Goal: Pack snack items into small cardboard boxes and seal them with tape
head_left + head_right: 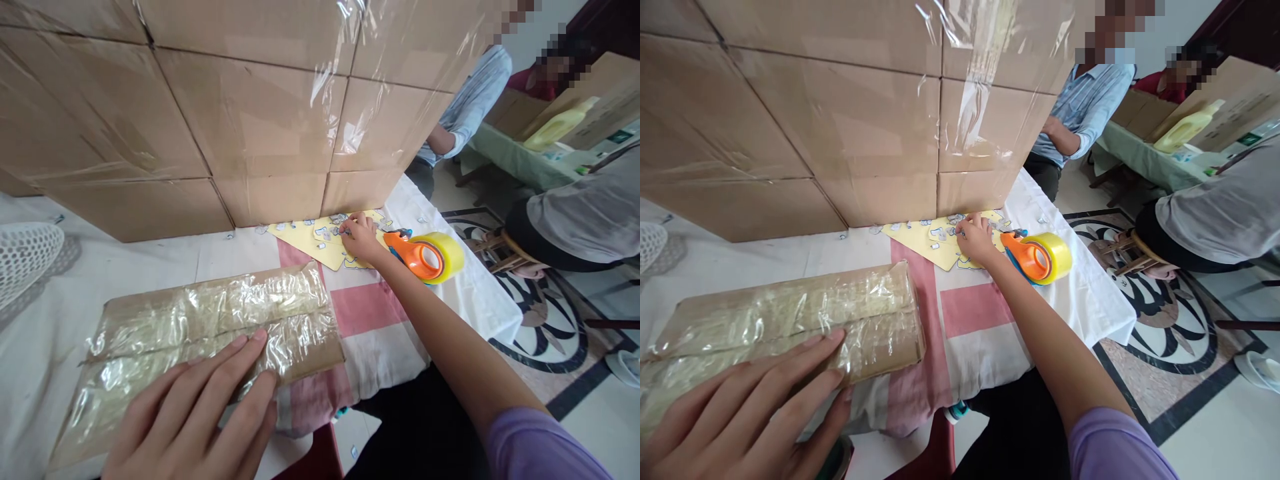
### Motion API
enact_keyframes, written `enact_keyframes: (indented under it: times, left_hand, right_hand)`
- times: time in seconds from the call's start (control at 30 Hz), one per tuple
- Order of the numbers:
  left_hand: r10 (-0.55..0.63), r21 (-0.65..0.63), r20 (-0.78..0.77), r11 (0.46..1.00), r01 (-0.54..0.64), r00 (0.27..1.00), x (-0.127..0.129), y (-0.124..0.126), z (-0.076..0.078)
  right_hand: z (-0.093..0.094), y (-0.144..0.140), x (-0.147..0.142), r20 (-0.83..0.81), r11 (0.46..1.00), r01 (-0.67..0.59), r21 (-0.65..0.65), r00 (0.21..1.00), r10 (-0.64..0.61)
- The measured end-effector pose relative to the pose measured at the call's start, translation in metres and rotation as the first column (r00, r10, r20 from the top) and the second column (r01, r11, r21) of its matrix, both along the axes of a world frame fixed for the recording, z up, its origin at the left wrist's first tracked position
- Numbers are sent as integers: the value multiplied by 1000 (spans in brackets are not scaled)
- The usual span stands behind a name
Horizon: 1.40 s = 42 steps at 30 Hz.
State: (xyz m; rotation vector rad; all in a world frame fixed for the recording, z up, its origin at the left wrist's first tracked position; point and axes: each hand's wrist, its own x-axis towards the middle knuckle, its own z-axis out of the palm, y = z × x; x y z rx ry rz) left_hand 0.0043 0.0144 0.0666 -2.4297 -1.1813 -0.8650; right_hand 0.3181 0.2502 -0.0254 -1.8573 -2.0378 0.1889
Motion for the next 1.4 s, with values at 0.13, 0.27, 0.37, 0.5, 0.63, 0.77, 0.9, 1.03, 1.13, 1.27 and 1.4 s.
enact_keyframes:
  times: [0.13,0.27,0.37,0.5,0.63,0.77,0.9,1.03,1.13,1.27,1.4]
  left_hand:
    - [6,-11,-8,1000,-6,1000,2,0,0]
    - [7,-2,-11,1000,-7,1000,2,0,-1]
    - [-1,4,1,1000,1,1000,1,0,-1]
    - [-4,13,6,1000,4,1000,1,0,-1]
    - [16,-22,18,1000,-16,1000,2,-1,-1]
    - [-25,-2,6,1000,25,1000,-3,1,-3]
    - [-74,48,-17,996,75,997,-6,5,-6]
    - [-43,34,-4,998,43,999,-3,4,-5]
    - [-18,18,11,1000,18,1000,1,2,-3]
    - [-9,-5,35,1000,9,999,2,0,-3]
    - [-23,-9,20,1000,23,1000,0,-1,-3]
  right_hand:
    - [2,-4,-1,4,1000,-14,-6,1000,14]
    - [4,-7,-2,-1,1000,-11,-24,1000,11]
    - [5,-8,-5,-7,999,-23,-31,1000,22]
    - [5,-8,-8,-31,1000,-19,-10,999,19]
    - [5,-8,-8,-40,1000,-16,23,999,17]
    - [9,-12,-12,-10,991,-127,32,992,127]
    - [14,-18,-20,21,952,-304,-23,952,305]
    - [14,-25,-27,70,935,-354,-1,933,353]
    - [11,-29,-29,97,931,-364,34,928,360]
    - [8,-30,-31,101,931,-358,77,931,350]
    - [6,-30,-32,131,932,-345,110,935,330]
